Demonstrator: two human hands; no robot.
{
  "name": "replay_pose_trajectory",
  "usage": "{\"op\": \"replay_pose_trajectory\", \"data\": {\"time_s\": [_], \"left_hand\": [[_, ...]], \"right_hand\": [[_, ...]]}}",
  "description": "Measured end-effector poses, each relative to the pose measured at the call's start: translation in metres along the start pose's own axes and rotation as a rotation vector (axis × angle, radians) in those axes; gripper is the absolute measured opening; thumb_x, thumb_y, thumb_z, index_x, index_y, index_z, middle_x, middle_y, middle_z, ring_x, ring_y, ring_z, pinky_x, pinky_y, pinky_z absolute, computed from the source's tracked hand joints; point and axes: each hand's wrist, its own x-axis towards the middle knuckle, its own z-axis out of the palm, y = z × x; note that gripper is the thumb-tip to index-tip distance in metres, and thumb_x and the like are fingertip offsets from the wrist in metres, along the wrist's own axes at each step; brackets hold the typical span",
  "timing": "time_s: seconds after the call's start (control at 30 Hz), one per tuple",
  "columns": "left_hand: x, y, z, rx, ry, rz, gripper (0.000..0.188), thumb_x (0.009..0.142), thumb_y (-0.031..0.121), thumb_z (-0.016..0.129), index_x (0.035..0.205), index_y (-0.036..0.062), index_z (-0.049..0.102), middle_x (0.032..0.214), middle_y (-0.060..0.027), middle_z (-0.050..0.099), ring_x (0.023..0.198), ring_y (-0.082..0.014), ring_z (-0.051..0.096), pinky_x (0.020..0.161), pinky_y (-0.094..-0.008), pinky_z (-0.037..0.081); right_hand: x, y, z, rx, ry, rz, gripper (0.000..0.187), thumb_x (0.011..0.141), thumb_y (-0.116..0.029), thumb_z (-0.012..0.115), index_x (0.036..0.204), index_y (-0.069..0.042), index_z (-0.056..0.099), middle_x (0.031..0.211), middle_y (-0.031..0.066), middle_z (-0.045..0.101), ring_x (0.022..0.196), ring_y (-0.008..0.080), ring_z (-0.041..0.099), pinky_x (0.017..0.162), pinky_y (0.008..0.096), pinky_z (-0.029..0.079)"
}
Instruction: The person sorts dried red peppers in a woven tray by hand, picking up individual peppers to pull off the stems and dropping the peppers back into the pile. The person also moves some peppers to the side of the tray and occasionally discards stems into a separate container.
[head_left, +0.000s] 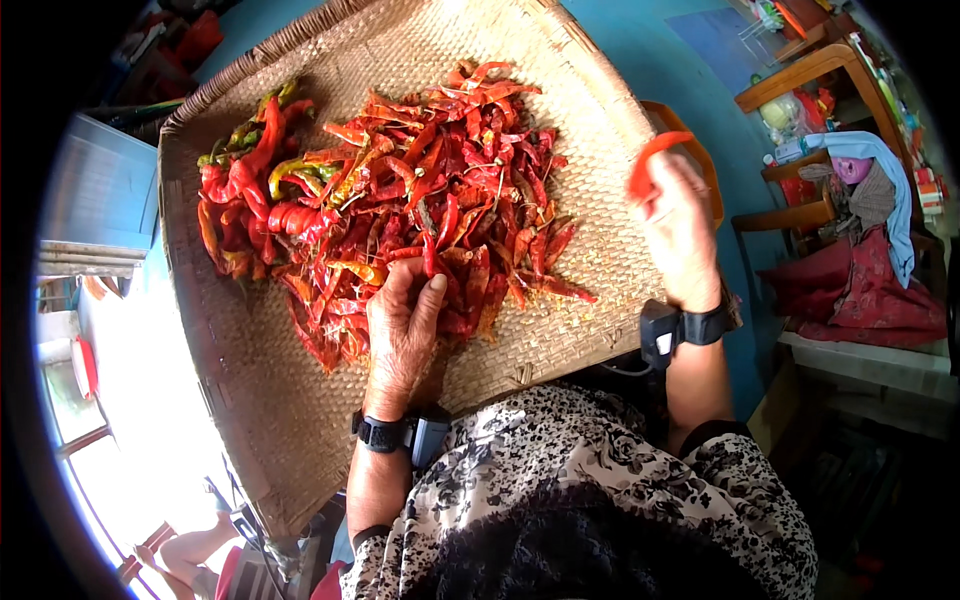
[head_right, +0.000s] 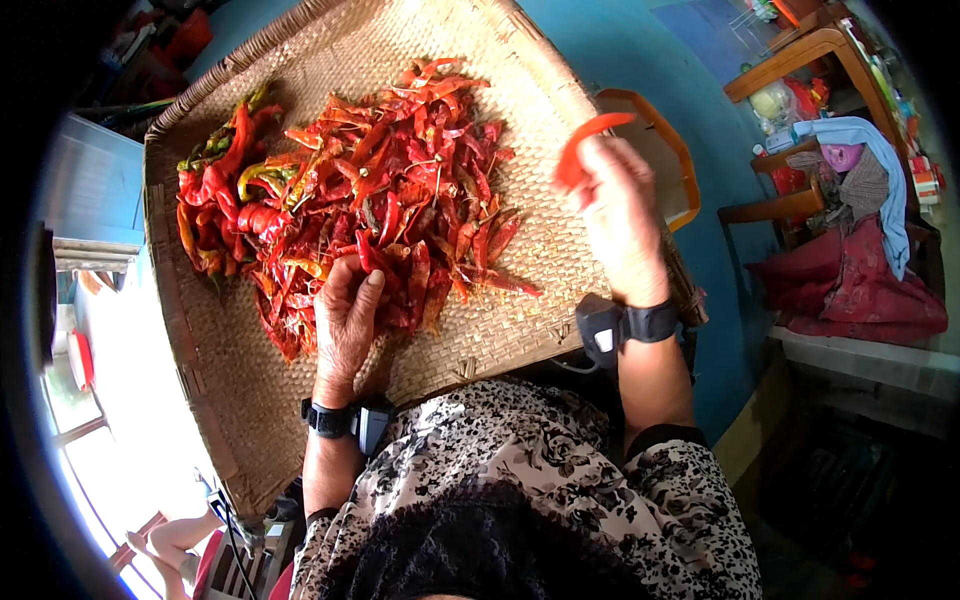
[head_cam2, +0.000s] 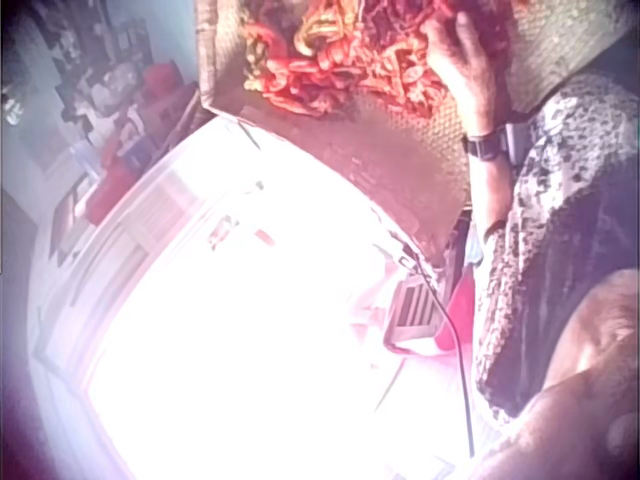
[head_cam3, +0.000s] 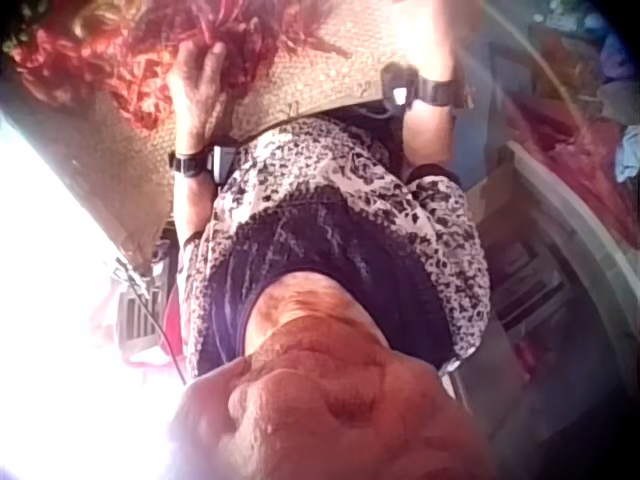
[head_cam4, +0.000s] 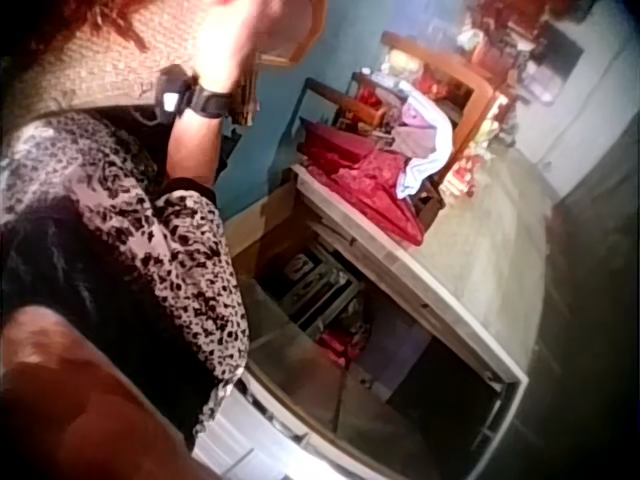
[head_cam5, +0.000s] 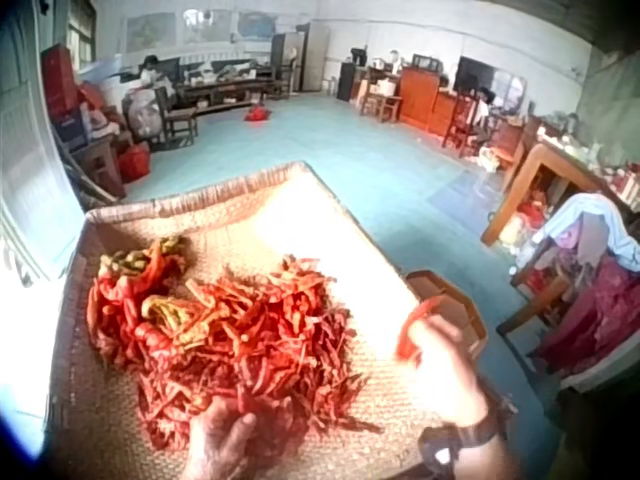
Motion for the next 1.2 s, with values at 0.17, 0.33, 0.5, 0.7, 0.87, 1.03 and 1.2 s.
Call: {"op": "replay_pose_trajectory", "data": {"time_s": [0.17, 0.33, 0.5, 0.7, 0.87, 1.03, 1.2], "left_hand": [[0.000, -0.002, -0.001, -0.001, 0.021, 0.008, 0.010, 0.096, 0.011, 0.060, 0.102, 0.0024, 0.060, 0.077, -0.0028, 0.066, 0.069, -0.0090, 0.061, 0.065, -0.0254, 0.051], [0.000, -0.003, -0.001, -0.006, 0.012, 0.023, 0.010, 0.096, 0.010, 0.061, 0.102, 0.0024, 0.060, 0.077, -0.0029, 0.066, 0.069, -0.0087, 0.062, 0.064, -0.0253, 0.052], [0.001, -0.003, 0.001, -0.043, 0.009, 0.005, 0.010, 0.096, 0.010, 0.061, 0.102, 0.0022, 0.060, 0.076, -0.0036, 0.067, 0.068, -0.0091, 0.062, 0.063, -0.0263, 0.052], [-0.002, 0.006, 0.000, 0.035, 0.000, 0.060, 0.011, 0.096, 0.012, 0.060, 0.102, 0.0018, 0.061, 0.077, -0.0062, 0.069, 0.070, -0.0133, 0.067, 0.065, -0.0273, 0.053], [0.000, 0.000, -0.002, 0.056, -0.003, 0.052, 0.011, 0.097, 0.011, 0.059, 0.102, 0.0019, 0.061, 0.078, -0.0051, 0.068, 0.069, -0.0120, 0.065, 0.064, -0.0268, 0.053], [-0.003, 0.009, 0.002, -0.077, 0.009, -0.067, 0.010, 0.096, 0.010, 0.060, 0.101, 0.0022, 0.061, 0.078, -0.0034, 0.067, 0.070, -0.0088, 0.060, 0.065, -0.0251, 0.050], [0.000, 0.000, 0.001, -0.036, 0.011, -0.022, 0.010, 0.096, 0.011, 0.061, 0.102, 0.0024, 0.061, 0.077, -0.0025, 0.066, 0.070, -0.0084, 0.059, 0.066, -0.0247, 0.049]], "right_hand": [[0.015, 0.008, -0.001, 0.211, 0.068, 0.062, 0.032, 0.097, -0.033, 0.060, 0.113, -0.005, 0.064, 0.085, 0.0032, 0.064, 0.072, 0.0084, 0.057, 0.056, 0.0198, 0.045], [0.023, 0.053, 0.052, -0.806, -0.271, -0.058, 0.033, 0.090, -0.044, 0.067, 0.092, -0.011, 0.069, 0.075, 0.0019, 0.066, 0.068, 0.0130, 0.063, 0.061, 0.0341, 0.052], [0.027, 0.070, 0.071, -1.224, -0.251, -0.208, 0.038, 0.083, -0.038, 0.072, 0.090, -0.002, 0.063, 0.077, 0.0183, 0.065, 0.077, 0.0366, 0.065, 0.069, 0.0444, 0.051], [0.016, 0.061, 0.063, -1.002, -0.346, -0.231, 0.021, 0.082, -0.019, 0.071, 0.086, -0.003, 0.057, 0.077, 0.0096, 0.062, 0.073, 0.0257, 0.063, 0.066, 0.0394, 0.050], [-0.007, 0.033, 0.054, -0.761, -0.293, -0.160, 0.012, 0.086, -0.009, 0.066, 0.087, -0.002, 0.056, 0.075, 0.0045, 0.058, 0.065, 0.0114, 0.061, 0.055, 0.0283, 0.049], [-0.016, 0.021, 0.046, -0.531, -0.270, -0.082, 0.006, 0.088, -0.003, 0.062, 0.093, -0.002, 0.059, 0.081, 0.0016, 0.059, 0.069, 0.0074, 0.059, 0.052, 0.0219, 0.048], [-0.013, 0.018, 0.040, -0.580, -0.198, -0.145, 0.008, 0.089, -0.007, 0.068, 0.088, -0.002, 0.063, 0.082, 0.0018, 0.064, 0.073, 0.0069, 0.061, 0.065, 0.0223, 0.050]]}}
